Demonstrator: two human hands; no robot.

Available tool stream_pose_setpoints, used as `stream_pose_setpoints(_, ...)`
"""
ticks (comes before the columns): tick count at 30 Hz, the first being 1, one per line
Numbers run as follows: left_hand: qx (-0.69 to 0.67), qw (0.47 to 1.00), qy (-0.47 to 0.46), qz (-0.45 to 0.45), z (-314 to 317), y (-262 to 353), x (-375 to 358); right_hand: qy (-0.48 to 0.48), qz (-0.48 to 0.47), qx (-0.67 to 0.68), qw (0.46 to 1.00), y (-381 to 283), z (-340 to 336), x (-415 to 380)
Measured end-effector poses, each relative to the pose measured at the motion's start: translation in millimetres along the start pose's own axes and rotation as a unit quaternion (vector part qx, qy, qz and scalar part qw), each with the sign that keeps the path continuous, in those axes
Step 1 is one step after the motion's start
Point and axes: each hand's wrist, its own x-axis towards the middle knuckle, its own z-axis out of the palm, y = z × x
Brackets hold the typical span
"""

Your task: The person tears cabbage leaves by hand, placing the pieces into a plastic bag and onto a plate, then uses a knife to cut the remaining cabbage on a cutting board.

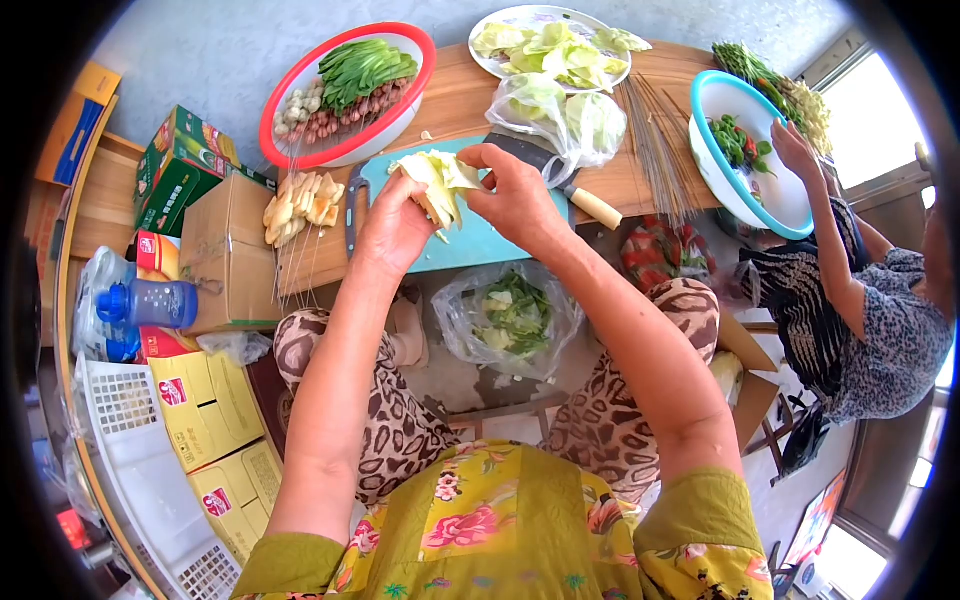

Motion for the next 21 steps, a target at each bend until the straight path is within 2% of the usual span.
stream_pose_setpoints(1,0.011,1.000,0.005,0.008,0.9,-0.5,0.3,0.000,0.000,0.000,1.000,-0.6,-0.1,-0.2)
stream_pose_setpoints(3,0.010,1.000,0.000,-0.001,-0.3,-2.9,1.9,0.053,-0.096,-0.092,0.990,-1.7,0.5,-2.0)
stream_pose_setpoints(10,-0.002,0.999,0.003,-0.051,2.3,-2.6,1.4,0.073,-0.128,-0.145,0.978,0.5,-6.0,2.9)
stream_pose_setpoints(12,0.006,0.999,0.009,-0.043,2.8,-4.3,2.5,0.077,-0.155,-0.169,0.970,0.7,-7.2,4.1)
stream_pose_setpoints(16,0.005,1.000,0.020,-0.024,5.5,-5.0,4.3,0.083,-0.145,-0.161,0.973,-5.4,-11.0,3.4)
stream_pose_setpoints(21,-0.034,0.999,0.012,-0.037,3.4,-4.3,5.7,0.113,-0.160,-0.168,0.966,3.2,-11.5,9.8)
